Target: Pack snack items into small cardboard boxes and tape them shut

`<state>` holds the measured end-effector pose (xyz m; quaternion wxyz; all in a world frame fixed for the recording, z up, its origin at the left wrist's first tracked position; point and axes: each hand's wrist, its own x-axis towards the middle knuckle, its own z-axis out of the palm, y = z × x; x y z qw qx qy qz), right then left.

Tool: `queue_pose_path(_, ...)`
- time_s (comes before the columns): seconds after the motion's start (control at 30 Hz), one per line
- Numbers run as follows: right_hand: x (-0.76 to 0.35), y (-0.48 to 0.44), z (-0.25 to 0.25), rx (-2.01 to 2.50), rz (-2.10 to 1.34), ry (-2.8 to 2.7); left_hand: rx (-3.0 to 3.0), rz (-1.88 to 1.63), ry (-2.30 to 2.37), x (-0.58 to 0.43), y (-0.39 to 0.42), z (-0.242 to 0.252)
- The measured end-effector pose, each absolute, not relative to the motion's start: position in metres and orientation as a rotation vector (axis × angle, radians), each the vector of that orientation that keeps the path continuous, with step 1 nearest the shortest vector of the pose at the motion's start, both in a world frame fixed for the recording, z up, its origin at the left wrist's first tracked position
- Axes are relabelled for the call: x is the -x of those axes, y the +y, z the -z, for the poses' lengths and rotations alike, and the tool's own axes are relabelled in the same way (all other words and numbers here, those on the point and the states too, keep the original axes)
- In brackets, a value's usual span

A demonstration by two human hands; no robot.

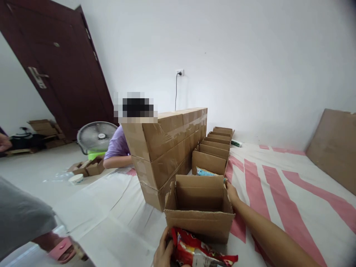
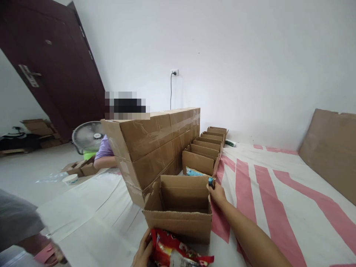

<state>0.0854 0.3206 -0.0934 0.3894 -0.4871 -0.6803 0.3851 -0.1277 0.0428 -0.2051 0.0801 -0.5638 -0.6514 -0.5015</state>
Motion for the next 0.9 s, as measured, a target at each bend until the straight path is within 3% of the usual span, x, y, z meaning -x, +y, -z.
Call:
queue_pose_path(0.43, -0.103, 0.304, 0.099, 1.197, -0.997, -1.576, 1.669, 1.611, -2.043, 0.123, 0.038, 0.193)
queue_pose_path(0.7, -0.142, 0.246, 0.080, 0.492, -1.610, -1.897, 1.745, 1.577, -2.064, 0.128, 0.036, 0.188)
queue_pose_path(0.9, -0.137, 0.230, 0.081, 0.453, -1.619, -1.967, 1.892, 1.444, -2.031, 0.142, 0.034, 0.190)
